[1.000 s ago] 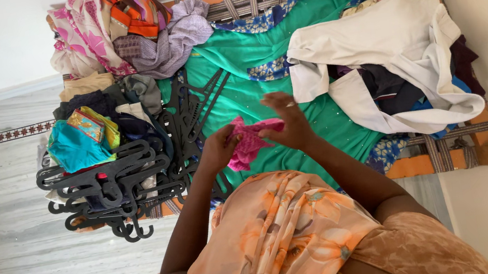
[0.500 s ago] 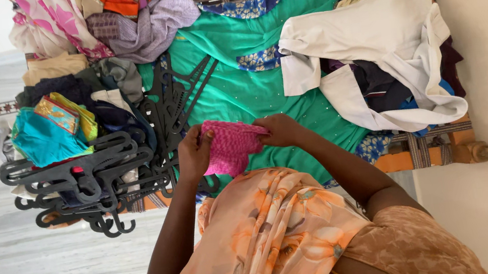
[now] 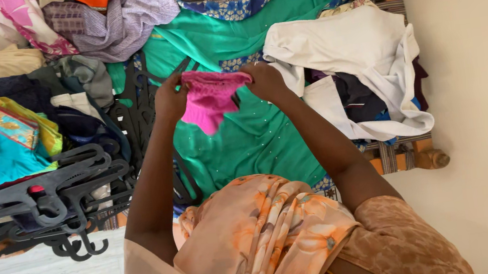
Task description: The person picks up small garments from a pile on a bed and places them onto black plastic hangers. The person handles a yellow-green top, a blue top, and a pink top, placing each on a hanger and adding it to a growing stack of hangers held in the left hand.
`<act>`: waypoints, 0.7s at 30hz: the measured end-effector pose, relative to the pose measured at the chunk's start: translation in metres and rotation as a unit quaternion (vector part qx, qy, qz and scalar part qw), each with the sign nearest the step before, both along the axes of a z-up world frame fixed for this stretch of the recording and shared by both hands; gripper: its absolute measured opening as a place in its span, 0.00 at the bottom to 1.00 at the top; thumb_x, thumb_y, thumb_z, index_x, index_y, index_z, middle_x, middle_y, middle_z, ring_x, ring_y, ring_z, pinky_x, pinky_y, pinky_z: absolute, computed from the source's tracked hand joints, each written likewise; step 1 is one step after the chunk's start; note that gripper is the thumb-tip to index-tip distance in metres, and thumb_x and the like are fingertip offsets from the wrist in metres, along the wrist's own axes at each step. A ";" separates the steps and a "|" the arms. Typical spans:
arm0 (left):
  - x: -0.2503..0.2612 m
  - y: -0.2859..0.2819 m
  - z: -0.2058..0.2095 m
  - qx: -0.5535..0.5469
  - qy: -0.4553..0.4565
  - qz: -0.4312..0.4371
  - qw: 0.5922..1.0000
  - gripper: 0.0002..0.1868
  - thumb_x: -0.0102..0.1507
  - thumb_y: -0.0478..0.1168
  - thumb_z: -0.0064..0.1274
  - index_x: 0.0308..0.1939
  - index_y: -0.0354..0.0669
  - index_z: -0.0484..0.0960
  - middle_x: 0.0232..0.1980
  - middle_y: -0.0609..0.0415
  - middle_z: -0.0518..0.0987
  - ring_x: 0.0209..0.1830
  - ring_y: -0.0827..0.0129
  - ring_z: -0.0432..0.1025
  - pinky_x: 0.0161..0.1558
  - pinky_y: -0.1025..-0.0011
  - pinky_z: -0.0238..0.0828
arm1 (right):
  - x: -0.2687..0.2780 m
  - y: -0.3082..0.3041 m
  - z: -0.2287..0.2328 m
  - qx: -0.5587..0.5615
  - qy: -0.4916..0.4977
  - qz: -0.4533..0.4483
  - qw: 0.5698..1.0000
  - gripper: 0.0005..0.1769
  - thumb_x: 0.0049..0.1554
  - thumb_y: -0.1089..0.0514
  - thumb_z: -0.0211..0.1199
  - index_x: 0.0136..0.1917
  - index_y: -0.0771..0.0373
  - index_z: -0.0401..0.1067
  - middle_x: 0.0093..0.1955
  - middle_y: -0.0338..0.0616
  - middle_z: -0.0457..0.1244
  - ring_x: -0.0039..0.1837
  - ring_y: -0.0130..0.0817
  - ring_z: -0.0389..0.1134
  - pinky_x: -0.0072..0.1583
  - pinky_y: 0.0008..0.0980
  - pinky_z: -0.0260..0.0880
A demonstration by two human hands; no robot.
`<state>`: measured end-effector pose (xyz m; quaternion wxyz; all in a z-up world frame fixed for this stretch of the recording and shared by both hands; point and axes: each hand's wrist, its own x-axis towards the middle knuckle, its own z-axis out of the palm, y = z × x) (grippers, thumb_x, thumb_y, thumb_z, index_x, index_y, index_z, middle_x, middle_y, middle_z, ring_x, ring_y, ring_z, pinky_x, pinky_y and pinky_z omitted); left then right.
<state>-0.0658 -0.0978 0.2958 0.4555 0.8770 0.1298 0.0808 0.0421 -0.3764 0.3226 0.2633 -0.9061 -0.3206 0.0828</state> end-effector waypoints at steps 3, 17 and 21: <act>0.022 0.003 0.010 -0.097 0.066 0.008 0.993 0.14 0.68 0.40 0.57 0.58 0.46 0.83 0.41 0.48 0.85 0.37 0.63 0.78 0.42 0.62 0.73 | 0.010 0.002 0.017 0.057 -0.070 -0.036 0.995 0.14 0.52 0.62 0.68 0.53 0.51 0.78 0.50 0.42 0.68 0.56 0.47 0.69 0.53 0.45 0.71; -0.178 -0.076 -0.199 -0.006 0.412 -0.229 0.882 0.49 0.57 0.45 0.63 0.79 0.58 0.55 0.73 0.42 0.64 0.66 0.46 0.67 0.60 0.53 0.70 | -0.189 -0.124 -0.150 -0.355 0.133 0.219 0.899 0.38 0.50 0.56 0.66 0.73 0.48 0.63 0.78 0.48 0.53 0.76 0.52 0.53 0.56 0.54 0.69; -0.197 -0.060 -0.215 0.019 0.497 -0.238 0.834 0.38 0.60 0.54 0.60 0.73 0.52 0.68 0.69 0.45 0.74 0.68 0.50 0.70 0.65 0.54 0.69 | -0.196 -0.149 -0.158 -0.396 0.380 0.133 0.825 0.33 0.55 0.44 0.66 0.73 0.46 0.66 0.72 0.47 0.61 0.72 0.49 0.62 0.66 0.51 0.67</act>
